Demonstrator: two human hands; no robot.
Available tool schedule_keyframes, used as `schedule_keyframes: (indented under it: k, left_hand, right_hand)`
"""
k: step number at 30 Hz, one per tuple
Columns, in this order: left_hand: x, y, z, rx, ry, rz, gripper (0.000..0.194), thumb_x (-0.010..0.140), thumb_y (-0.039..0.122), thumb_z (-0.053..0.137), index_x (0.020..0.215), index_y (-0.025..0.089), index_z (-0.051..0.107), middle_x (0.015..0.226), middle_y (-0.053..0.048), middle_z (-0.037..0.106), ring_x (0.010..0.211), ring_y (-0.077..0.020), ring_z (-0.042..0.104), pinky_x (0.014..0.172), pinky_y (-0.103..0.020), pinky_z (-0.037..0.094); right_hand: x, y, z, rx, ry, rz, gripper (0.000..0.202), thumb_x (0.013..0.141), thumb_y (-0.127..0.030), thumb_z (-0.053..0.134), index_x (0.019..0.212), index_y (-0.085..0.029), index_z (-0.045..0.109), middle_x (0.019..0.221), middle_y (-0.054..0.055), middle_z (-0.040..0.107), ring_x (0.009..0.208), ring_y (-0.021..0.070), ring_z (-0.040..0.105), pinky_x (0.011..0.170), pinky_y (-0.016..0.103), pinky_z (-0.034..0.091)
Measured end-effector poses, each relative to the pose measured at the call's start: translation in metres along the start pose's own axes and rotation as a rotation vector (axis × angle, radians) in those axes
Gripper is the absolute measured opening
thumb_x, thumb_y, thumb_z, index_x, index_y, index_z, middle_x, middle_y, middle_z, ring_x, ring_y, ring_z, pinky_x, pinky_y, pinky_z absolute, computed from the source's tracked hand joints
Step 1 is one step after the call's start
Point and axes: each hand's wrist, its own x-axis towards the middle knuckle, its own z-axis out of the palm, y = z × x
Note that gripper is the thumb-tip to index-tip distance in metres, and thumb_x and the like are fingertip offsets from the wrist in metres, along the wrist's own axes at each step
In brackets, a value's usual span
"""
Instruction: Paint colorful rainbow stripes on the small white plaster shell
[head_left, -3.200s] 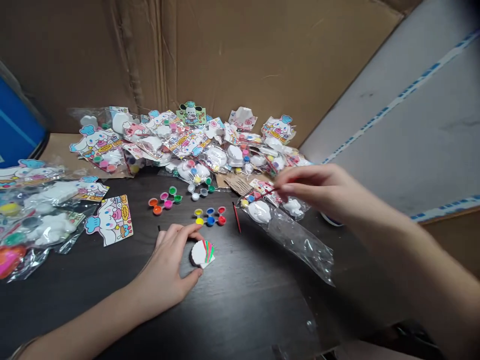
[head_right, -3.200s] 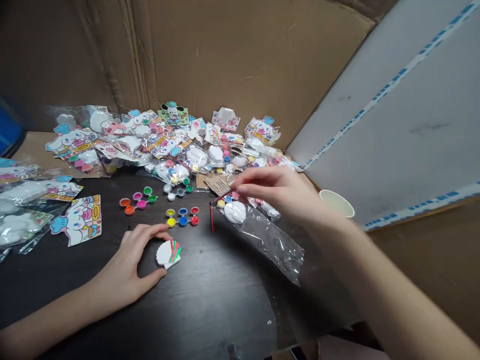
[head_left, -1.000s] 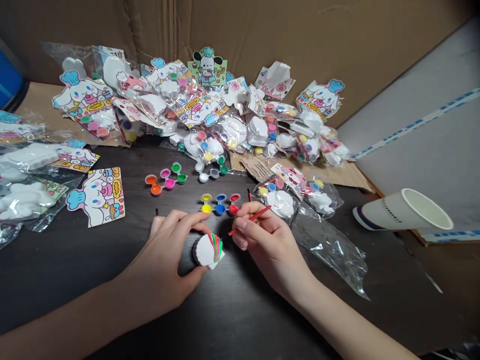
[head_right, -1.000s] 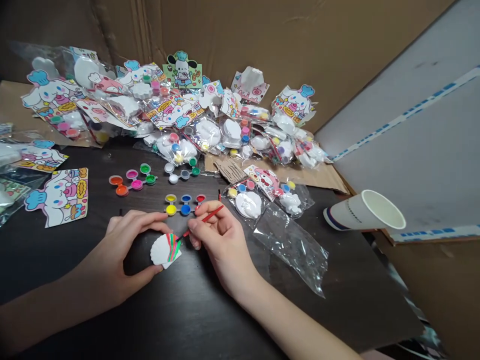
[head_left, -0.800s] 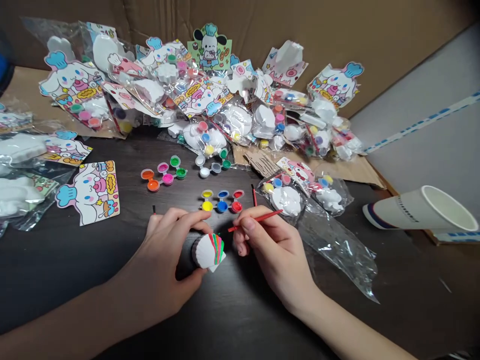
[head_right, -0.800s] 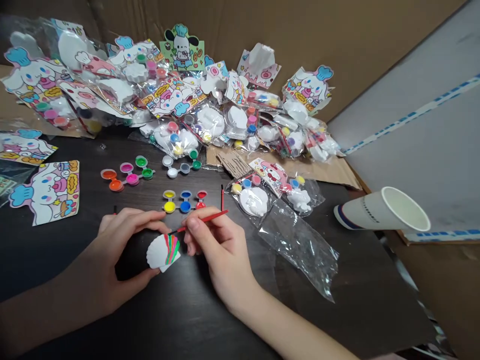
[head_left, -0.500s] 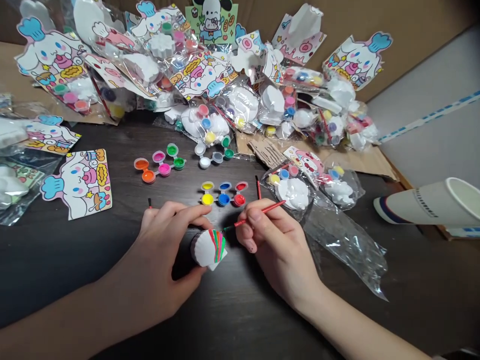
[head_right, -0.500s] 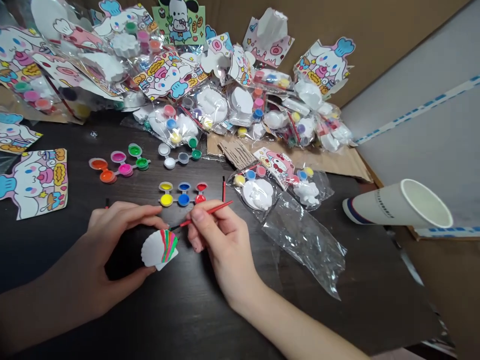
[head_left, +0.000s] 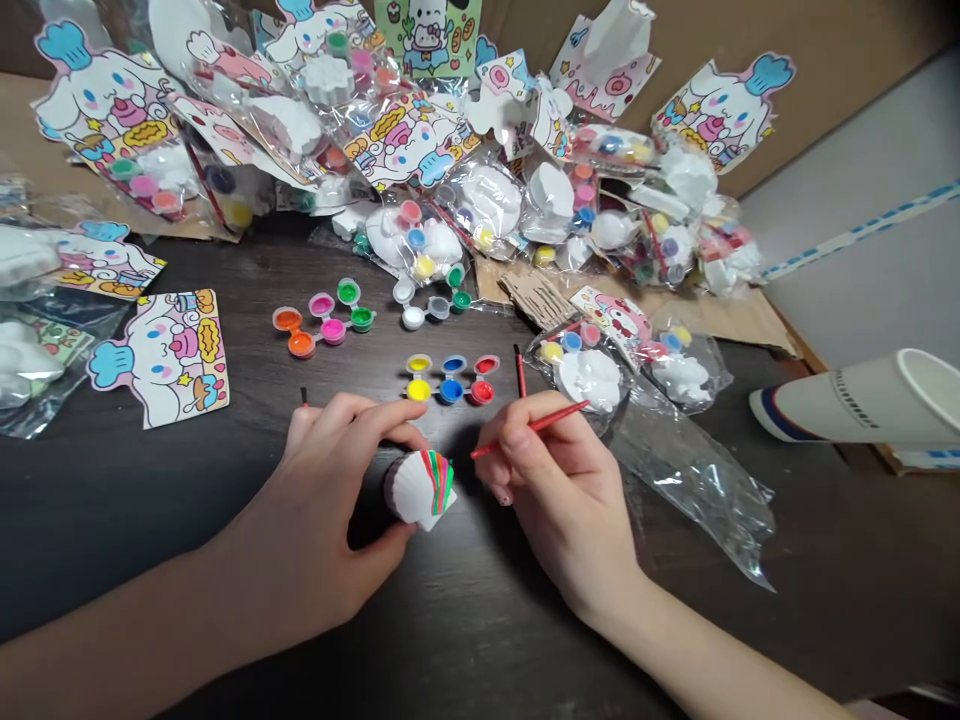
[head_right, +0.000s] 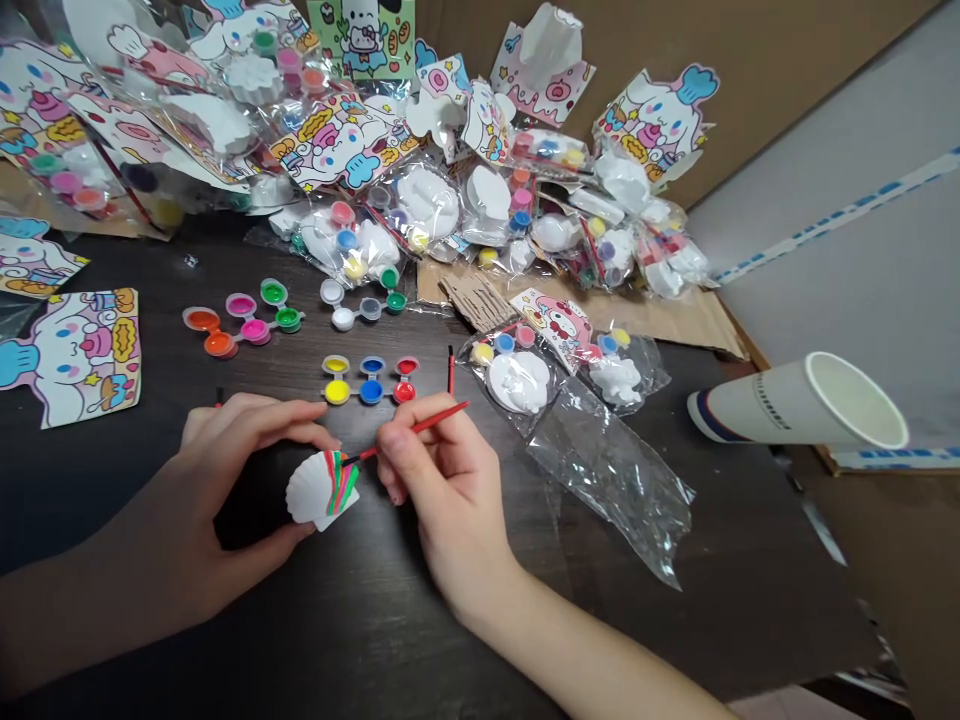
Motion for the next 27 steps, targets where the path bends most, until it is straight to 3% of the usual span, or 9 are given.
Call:
schedule_keyframes:
  k: [7,27]
  left_hand:
    - [0.0002,-0.0009,-0.0013,0.010,-0.017,-0.008,0.058,0.074,0.015,0.054,0.125,0.032,0.033,0.108,0.003,0.060,0.100,-0.0221,0.051,0.085,-0.038,0.033]
    - [0.0017,-0.0003,-0.0003,-0.046,0.000,0.036,0.059,0.072,0.014,0.056,0.125,0.029,0.036,0.104,0.004,0.067,0.103,-0.0212,0.054,0.087,-0.040,0.038]
  right_hand:
    - [-0.0028,0.0038,0.0002,-0.233,-0.063,-0.247,0.013,0.086,-0.018,0.058,0.073,-0.019,0.055,0.058,-0.006,0.049,0.049,0.0049,0.044,0.048,0.017,0.039]
    - [-0.0020,0.0043,-0.0017,-0.335,-0.098,-0.308,0.013,0.087,-0.014,0.055,0.075,-0.019,0.054,0.063,-0.006,0.049,0.054,0.0045,0.043,0.049,0.016,0.036]
